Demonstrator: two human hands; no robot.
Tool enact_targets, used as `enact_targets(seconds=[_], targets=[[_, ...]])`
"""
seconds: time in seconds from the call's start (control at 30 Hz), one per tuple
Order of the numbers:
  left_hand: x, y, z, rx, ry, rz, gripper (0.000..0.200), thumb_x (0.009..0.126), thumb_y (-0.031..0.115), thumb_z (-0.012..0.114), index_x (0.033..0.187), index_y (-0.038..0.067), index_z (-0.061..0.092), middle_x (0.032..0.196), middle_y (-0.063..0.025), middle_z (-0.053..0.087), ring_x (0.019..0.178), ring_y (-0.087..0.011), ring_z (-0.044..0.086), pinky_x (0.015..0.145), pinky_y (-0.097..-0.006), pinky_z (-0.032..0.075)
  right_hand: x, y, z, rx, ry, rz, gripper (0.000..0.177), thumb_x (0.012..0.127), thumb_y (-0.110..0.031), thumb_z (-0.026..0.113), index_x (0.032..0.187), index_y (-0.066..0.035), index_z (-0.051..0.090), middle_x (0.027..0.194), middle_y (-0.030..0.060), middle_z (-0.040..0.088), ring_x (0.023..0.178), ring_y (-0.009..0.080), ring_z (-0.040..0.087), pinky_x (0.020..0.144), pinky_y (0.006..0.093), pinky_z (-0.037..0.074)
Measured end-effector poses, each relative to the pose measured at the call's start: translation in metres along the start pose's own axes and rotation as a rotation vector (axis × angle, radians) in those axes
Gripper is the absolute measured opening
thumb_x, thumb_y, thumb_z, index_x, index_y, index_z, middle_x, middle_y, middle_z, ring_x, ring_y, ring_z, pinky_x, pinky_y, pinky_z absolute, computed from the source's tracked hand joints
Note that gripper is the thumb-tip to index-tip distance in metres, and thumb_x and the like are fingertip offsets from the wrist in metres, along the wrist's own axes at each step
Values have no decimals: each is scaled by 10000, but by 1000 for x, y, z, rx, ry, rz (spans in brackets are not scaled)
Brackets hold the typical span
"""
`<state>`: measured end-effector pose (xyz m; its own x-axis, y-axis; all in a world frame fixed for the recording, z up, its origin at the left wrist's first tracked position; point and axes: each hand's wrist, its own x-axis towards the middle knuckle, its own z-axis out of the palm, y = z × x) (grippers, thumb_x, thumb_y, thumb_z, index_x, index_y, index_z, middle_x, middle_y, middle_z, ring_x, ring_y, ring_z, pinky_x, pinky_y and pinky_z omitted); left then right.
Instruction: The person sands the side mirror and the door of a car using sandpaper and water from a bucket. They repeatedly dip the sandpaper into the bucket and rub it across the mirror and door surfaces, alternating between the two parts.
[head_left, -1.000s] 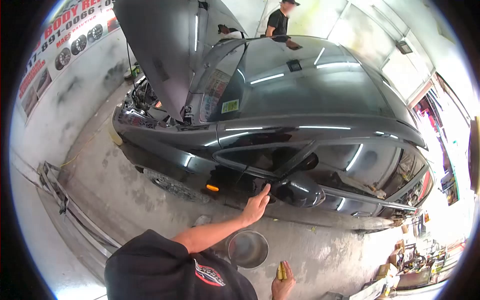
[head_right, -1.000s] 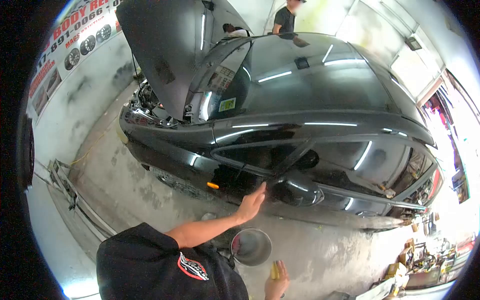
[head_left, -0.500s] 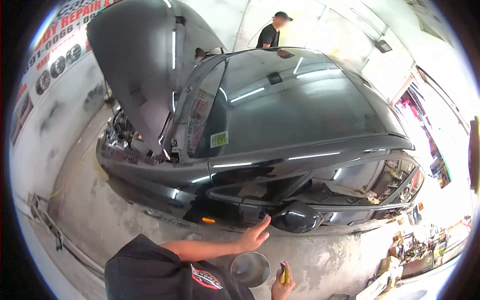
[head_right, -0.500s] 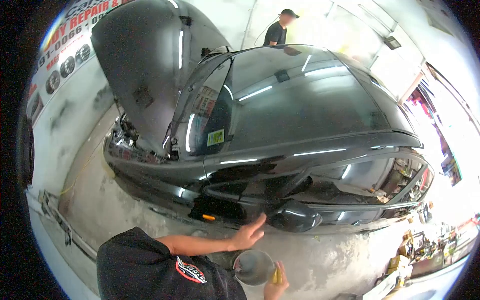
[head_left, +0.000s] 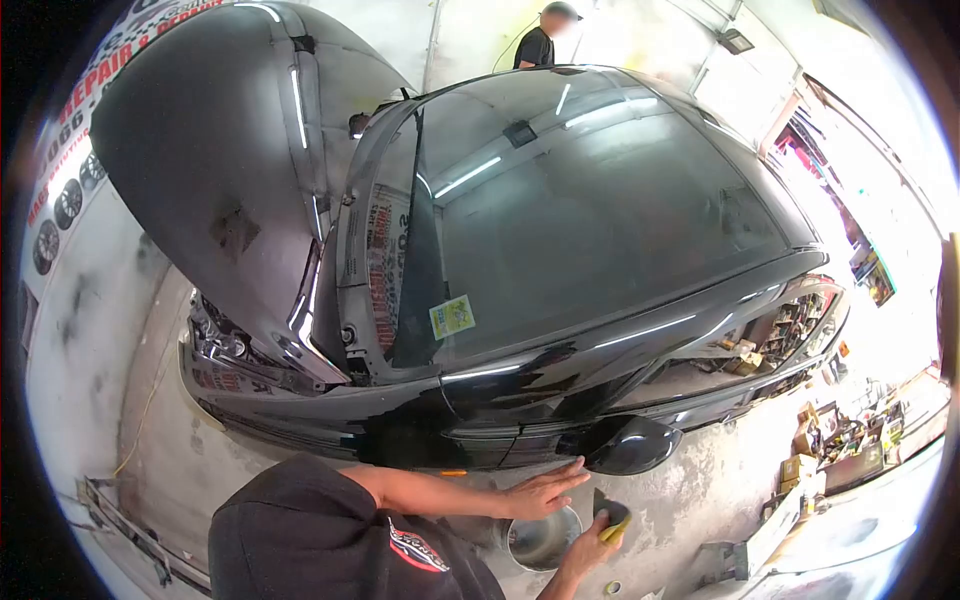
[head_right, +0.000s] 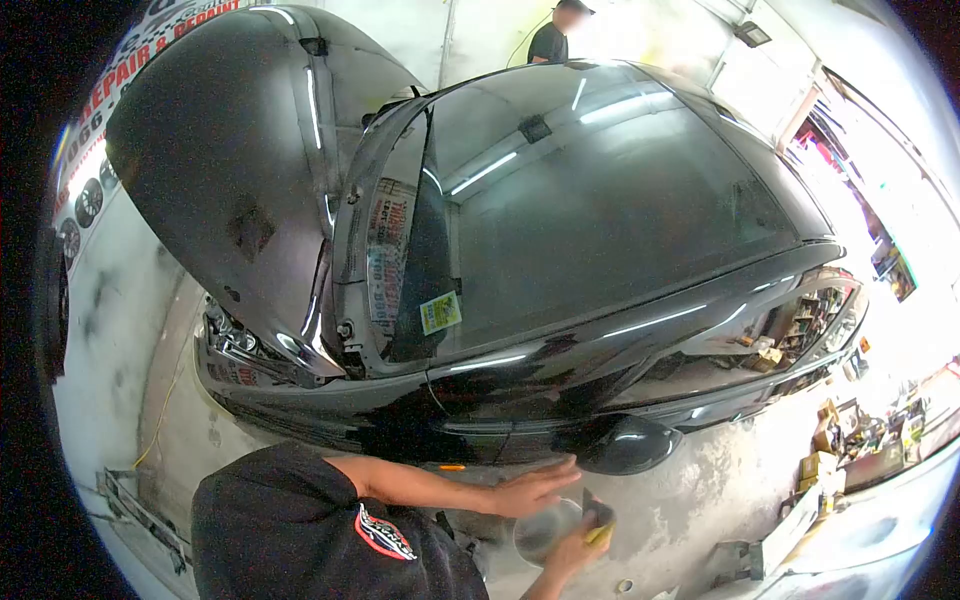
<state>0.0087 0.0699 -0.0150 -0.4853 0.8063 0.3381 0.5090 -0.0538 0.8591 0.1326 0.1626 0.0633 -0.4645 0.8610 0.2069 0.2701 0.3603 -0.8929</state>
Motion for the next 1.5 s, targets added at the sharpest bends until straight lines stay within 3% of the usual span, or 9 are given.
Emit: enact_targets(seconds=[0.1,0.2,0.23,0.33,0.7,1.0,1.1,1.2,1.5], targets=[[-9,-8,-3,10,-60,2,610,1007,97,570,1584,80,372,1683,-176,262,1556,-329,255,1265,-423,252,7,-2,22,251,148,270,433,1014,-112,621,1388,77,513,1307,213,590,1039,250,658,857,387,590],[-29,-26,1,-92,-80,-3,560,987,43,567,1536,61,454,1643,-185,350,1535,-333,304,1261,-424,267,21,-5,43,541,79,252,475,991,-95,672,1399,80,502,1251,147,626,1021,213,650,877,369,591],[-35,-17,-11,-92,-164,-152,516,991,59,562,1503,47,493,1629,-200,367,1520,-331,337,1253,-425,287,28,9,52,524,86,206,505,969,-110,721,1388,79,510,1226,130,643,1005,196,655,868,353,585],[-46,0,-39,-108,-249,-157,395,974,77,590,1362,11,621,1469,-229,554,1383,-341,529,1154,-394,437,30,31,63,526,155,289,425,924,-116,783,1261,50,583,1110,79,659,951,182,639,887,332,536],[-99,-15,-56,-190,-526,-336,363,1006,125,564,1355,68,644,1432,-144,613,1301,-340,595,1097,-417,472,41,41,98,226,227,69,360,877,-148,847,1106,12,621,1017,59,673,907,167,626,866,307,500],[-100,-27,-54,-259,-477,-281,363,1004,136,568,1354,73,643,1383,-148,646,1232,-348,637,1054,-427,507,89,-15,103,-283,381,-131,396,856,-200,862,1089,29,639,967,118,658,892,277,617,847,407,488],[-90,-20,-60,-282,-485,-308,363,998,125,571,1349,66,647,1380,-151,648,1226,-346,641,1053,-421,508,80,-16,106,-102,394,-80,383,855,-199,857,1089,31,659,975,125,667,920,280,619,853,406,486],[-81,-20,-61,-304,-470,-309,359,994,119,576,1339,58,654,1373,-150,653,1224,-340,645,1049,-416,511,92,-13,104,-94,379,-223,383,838,-272,860,995,9,653,914,178,659,855,389,592,783,483,448],[-61,-6,-64,-373,-496,-341,364,995,133,590,1349,83,658,1322,-151,685,1181,-323,679,1008,-394,527,120,-31,97,-217,311,-166,405,825,-308,858,1000,-9,649,846,218,670,843,445,581,780,508,447]])
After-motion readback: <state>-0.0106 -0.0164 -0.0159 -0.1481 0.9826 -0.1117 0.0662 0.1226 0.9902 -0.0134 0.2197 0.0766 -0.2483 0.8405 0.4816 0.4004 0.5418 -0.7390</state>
